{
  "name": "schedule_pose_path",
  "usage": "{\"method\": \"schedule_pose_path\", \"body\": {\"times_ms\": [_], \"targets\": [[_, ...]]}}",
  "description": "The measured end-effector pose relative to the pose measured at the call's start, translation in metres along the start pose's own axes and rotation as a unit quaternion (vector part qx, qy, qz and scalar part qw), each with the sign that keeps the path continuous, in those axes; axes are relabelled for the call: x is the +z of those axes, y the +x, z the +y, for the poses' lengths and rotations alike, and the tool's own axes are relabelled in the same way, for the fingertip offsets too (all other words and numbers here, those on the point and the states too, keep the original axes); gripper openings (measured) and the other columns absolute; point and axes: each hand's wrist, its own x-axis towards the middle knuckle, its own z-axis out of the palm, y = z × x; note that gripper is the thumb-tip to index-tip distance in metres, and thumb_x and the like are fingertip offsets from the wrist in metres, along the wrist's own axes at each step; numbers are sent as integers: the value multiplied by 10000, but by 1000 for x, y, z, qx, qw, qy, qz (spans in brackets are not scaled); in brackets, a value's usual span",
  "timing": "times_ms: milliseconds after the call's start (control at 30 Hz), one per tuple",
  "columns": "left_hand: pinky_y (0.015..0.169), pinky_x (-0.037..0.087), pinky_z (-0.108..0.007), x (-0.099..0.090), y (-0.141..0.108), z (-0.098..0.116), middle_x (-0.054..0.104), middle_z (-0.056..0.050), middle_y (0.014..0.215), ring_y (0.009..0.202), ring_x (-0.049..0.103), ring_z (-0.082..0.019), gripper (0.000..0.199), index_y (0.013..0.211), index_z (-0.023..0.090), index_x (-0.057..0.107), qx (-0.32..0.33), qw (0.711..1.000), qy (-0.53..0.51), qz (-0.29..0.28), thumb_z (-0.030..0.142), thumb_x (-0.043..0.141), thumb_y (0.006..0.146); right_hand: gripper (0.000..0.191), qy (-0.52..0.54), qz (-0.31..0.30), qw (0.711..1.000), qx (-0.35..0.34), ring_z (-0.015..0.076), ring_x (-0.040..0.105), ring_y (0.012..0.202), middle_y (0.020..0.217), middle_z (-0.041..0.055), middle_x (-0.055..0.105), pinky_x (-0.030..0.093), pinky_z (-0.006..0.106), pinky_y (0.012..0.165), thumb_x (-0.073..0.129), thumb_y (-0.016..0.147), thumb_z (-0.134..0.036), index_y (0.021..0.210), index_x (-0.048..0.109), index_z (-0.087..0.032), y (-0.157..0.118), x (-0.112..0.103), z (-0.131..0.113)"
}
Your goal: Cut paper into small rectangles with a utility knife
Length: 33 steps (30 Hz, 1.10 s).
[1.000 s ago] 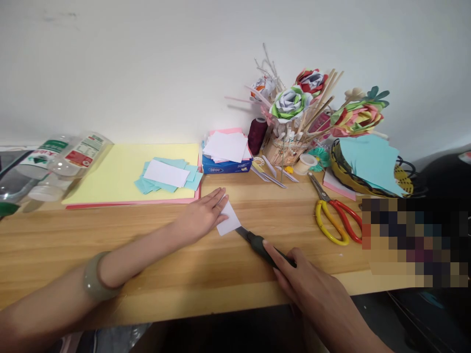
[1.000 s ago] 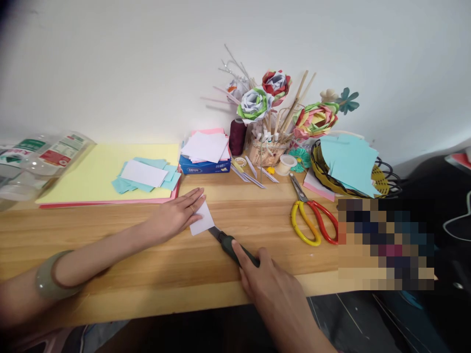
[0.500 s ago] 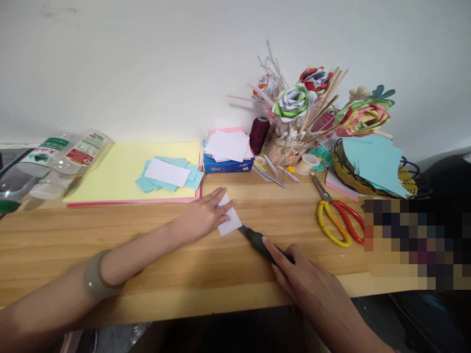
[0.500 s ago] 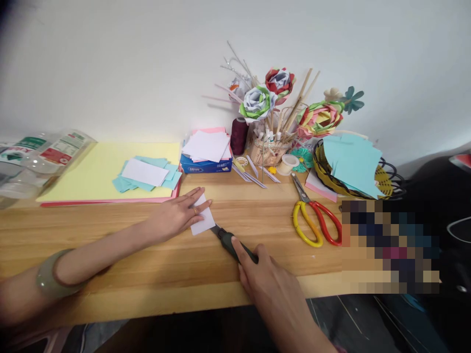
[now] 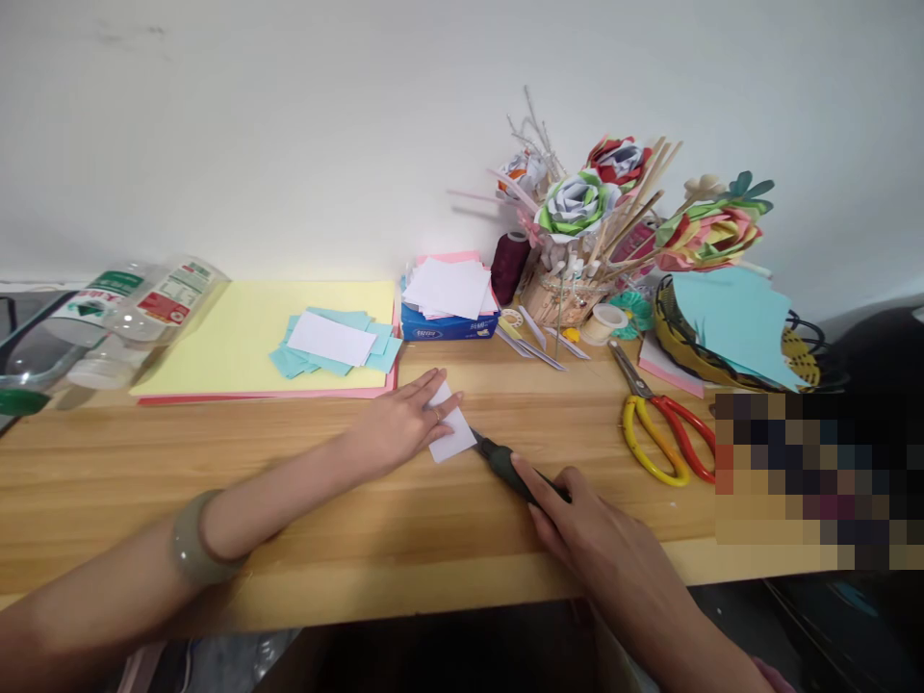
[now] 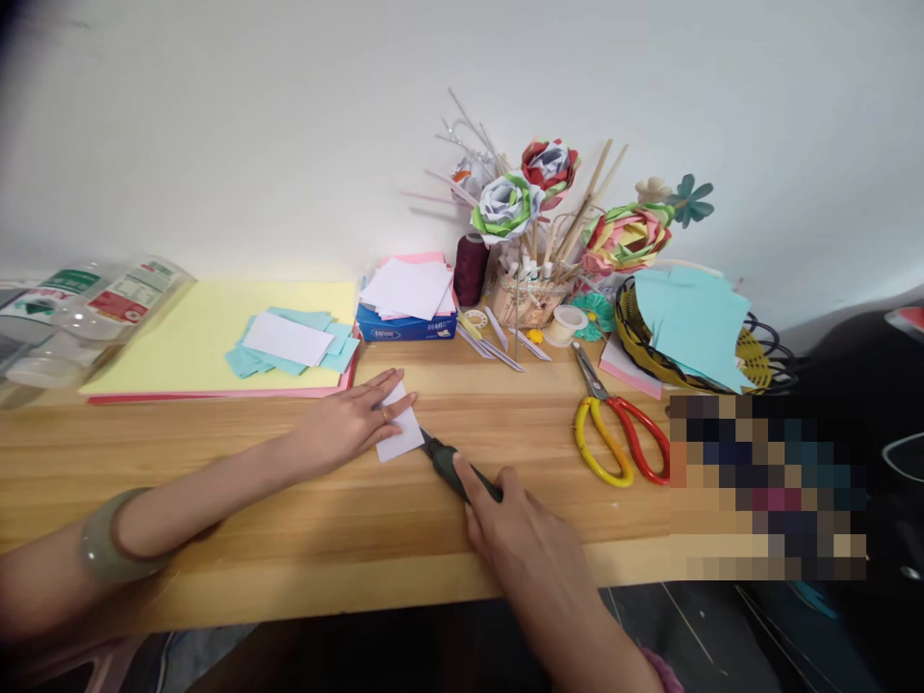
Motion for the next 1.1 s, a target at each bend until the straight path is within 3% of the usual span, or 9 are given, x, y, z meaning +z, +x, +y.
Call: {"method": "schedule_pose_path", "body": {"times_ms": [200,433,533,633,700,833,1100], "targets": [[1011,403,-386,2,0,0,428,-229,1370,1286,398,-291,461,1288,103,501,-3,1000,3,1,395,390,949,440,-3,-47,999,18,119,583,442,775,9,581,358,219,350,523,821,-230,1260,535,-240,9,-3,-2],[1038,375,-374,1,0,-1,409,-212,1390,1308,365,-273,497,1329,84,437,-11,1000,-6,-9,403,376,954,461,2,-157,986,60,132,630,518,871,25,616,391,226,400,515,871,-282,1328,461,-301,27,-12,-8],[1053,357,-398,-4,1,2,400,-205,1396,1322,341,-274,562,1351,42,380,-30,999,-6,-26,423,415,938,460,-14,-131,990,50,129,631,513,880,32,631,380,218,390,535,861,-286,1317,478,-296,25,-13,-11],[1051,341,-471,-10,-1,13,343,-233,1418,1335,294,-324,562,1307,24,436,-87,996,26,-26,438,432,927,468,-28,-80,996,33,118,605,451,815,18,639,353,214,355,606,808,-280,1270,535,-277,17,-12,-16],[1046,355,-458,-11,-6,21,343,-250,1410,1326,311,-327,560,1287,-3,454,-113,993,38,-22,433,405,939,486,-32,-43,998,26,110,585,415,779,9,643,341,210,336,665,752,-274,1230,575,-267,11,-11,-21],[1053,366,-403,-5,-18,33,380,-261,1378,1305,357,-300,580,1295,-46,427,-95,994,39,-25,418,385,949,547,-46,0,998,31,93,545,355,788,21,662,324,204,311,753,645,-278,1176,620,-251,1,-10,-31],[1049,372,-390,2,-20,35,368,-265,1381,1296,370,-306,604,1294,-53,426,-95,994,43,-16,431,419,933,588,-48,10,998,41,81,536,350,756,3,654,298,187,303,775,594,-240,1163,627,-256,5,-11,-34]]}}
